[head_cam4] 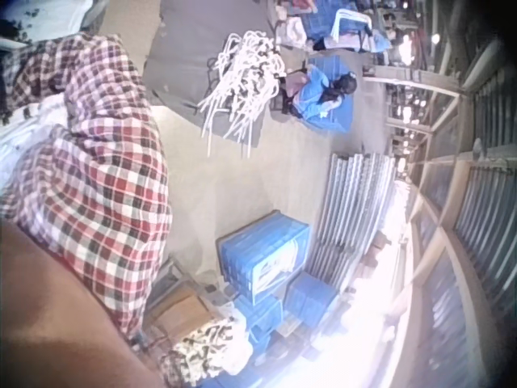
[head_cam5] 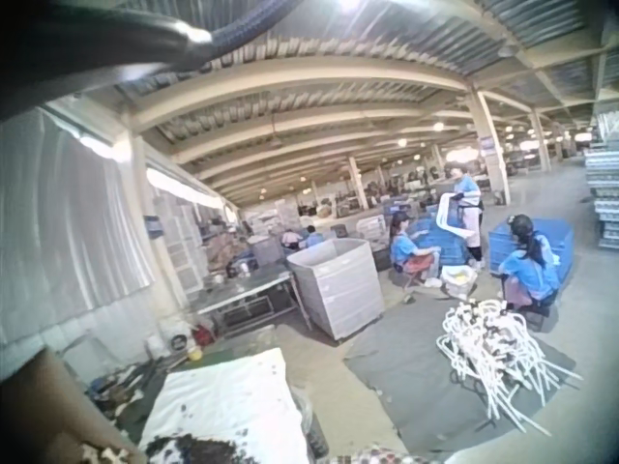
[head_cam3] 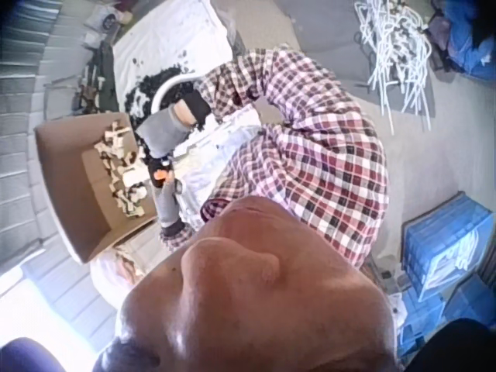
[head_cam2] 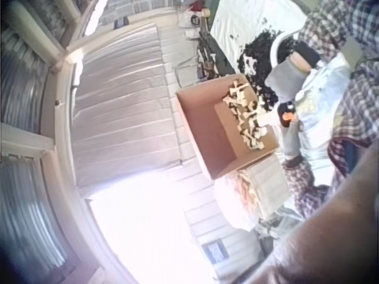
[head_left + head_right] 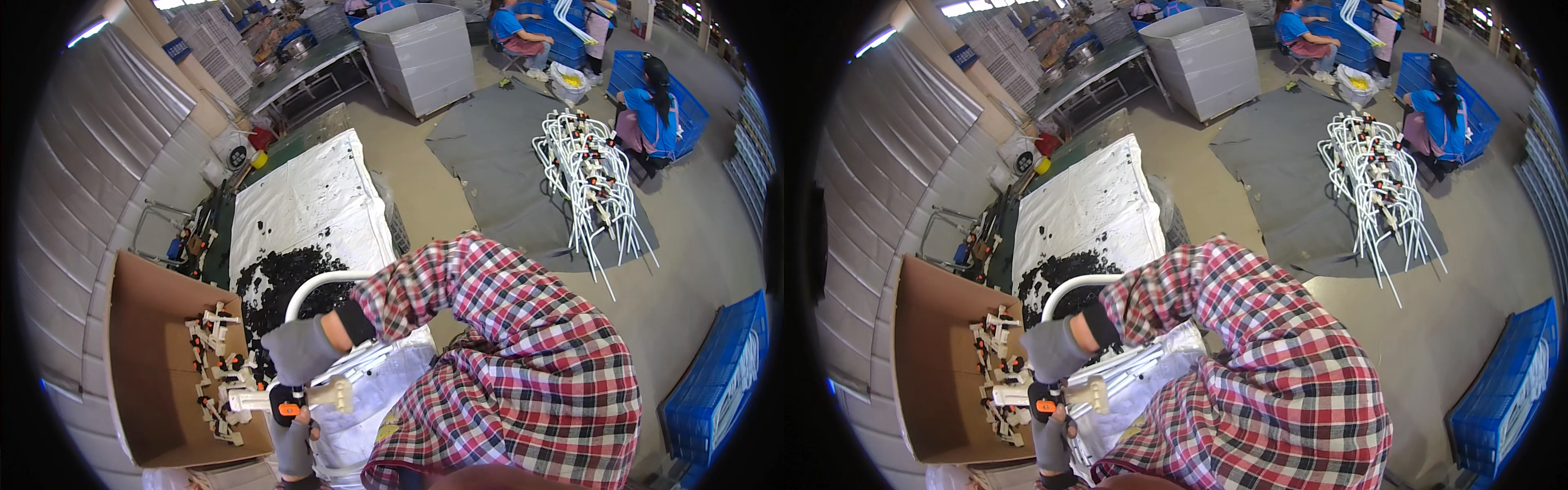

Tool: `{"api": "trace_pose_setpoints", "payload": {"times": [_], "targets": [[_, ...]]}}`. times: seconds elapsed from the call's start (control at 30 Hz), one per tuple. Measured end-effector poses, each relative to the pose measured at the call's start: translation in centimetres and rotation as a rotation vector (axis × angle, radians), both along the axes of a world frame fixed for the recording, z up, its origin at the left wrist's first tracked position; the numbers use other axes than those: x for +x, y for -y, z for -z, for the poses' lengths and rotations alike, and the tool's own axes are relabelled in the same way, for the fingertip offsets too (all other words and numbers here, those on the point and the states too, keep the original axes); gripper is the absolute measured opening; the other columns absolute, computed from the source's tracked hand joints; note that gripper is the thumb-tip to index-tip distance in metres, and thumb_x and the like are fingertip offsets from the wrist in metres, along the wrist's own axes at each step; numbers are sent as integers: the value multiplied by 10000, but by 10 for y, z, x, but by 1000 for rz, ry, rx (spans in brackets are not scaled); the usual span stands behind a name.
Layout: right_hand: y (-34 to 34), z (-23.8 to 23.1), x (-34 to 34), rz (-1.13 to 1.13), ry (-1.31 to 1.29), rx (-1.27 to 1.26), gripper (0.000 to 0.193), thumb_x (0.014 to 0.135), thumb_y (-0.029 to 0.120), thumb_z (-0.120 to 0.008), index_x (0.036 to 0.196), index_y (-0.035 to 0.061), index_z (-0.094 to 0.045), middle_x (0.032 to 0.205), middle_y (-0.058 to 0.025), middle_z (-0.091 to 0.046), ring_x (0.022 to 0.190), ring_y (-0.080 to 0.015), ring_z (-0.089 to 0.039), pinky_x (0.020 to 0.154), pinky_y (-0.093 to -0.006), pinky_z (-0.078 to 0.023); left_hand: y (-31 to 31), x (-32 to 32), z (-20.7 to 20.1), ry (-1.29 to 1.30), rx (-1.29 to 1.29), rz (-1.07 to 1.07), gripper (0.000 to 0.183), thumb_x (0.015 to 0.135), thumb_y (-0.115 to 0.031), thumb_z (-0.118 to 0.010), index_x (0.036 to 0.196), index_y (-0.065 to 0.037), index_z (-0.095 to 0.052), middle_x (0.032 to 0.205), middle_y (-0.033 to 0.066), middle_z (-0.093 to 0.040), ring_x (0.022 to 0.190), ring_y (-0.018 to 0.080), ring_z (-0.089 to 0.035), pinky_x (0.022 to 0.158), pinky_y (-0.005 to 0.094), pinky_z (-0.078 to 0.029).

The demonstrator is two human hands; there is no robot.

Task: The person assembles white plastic hangers by inserting small black and orange components into the hanger frames. They repeatedly pick up hangers, attach the parts, and place the completed units aside.

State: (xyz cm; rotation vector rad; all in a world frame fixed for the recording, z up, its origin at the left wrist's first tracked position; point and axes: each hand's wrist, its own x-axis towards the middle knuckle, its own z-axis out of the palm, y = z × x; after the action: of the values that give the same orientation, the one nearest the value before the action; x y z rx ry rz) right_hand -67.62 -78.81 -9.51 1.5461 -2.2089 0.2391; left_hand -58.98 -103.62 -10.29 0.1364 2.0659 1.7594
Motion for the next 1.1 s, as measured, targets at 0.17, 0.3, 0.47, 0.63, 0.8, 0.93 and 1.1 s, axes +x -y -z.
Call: {"api": "trace_pose_setpoints", "payload": {"times": [0.17,0.3,0.47,0.63,0.8,0.93,1.1], "targets": [[-2,26,-7,38,-15,-22,78,745,267,-717,707,207,-683,634,-10,-636,645,-255,-659,638,-393,-491,-8,-31,24,-137,19,271,971,651,-359,-894,1402,-51,-362,1117,57,-556,951,153,-569,845,284,-480],[-14,57,-12,183,-51,-177,132,674,293,-732,746,189,-692,690,9,-645,723,-262,-626,796,-426,-473,-23,-41,49,-235,47,309,881,736,-66,-768,1481,-44,-297,1229,103,-560,1118,203,-547,1007,324,-421],[-49,151,23,334,1,-843,545,826,302,-742,1298,133,-527,1421,-116,-478,1303,-314,-463,1085,-486,-369,-30,-33,60,-322,-163,164,601,853,-61,-717,1398,30,-478,1032,56,-644,920,136,-598,834,285,-494],[-68,275,43,934,1043,-481,439,865,164,-599,1274,24,-523,1373,-195,-487,1147,-399,-577,983,-449,-469,-35,-10,27,-362,-134,239,616,809,14,-730,1382,1,-504,1030,23,-605,910,114,-567,824,260,-484],[-28,355,30,1015,850,-190,300,793,147,-634,1085,77,-625,1142,-200,-548,952,-363,-666,747,-462,-552,-42,21,3,-680,-319,382,636,729,24,-766,1313,8,-515,1133,80,-569,1030,209,-556,945,342,-458],[-11,388,23,850,988,-53,212,876,235,-599,1012,95,-680,1021,-172,-601,868,-340,-675,721,-447,-548,-41,14,26,-441,-199,237,677,723,21,-771,1338,8,-491,1155,85,-564,1038,200,-553,957,334,-453],[-31,400,44,828,888,-131,221,898,283,-564,989,113,-672,1015,-180,-615,839,-357,-674,688,-462,-545,-12,16,61,-225,-168,97,604,831,62,-678,1390,0,-459,1219,77,-563,1089,167,-546,988,302,-430]]}}
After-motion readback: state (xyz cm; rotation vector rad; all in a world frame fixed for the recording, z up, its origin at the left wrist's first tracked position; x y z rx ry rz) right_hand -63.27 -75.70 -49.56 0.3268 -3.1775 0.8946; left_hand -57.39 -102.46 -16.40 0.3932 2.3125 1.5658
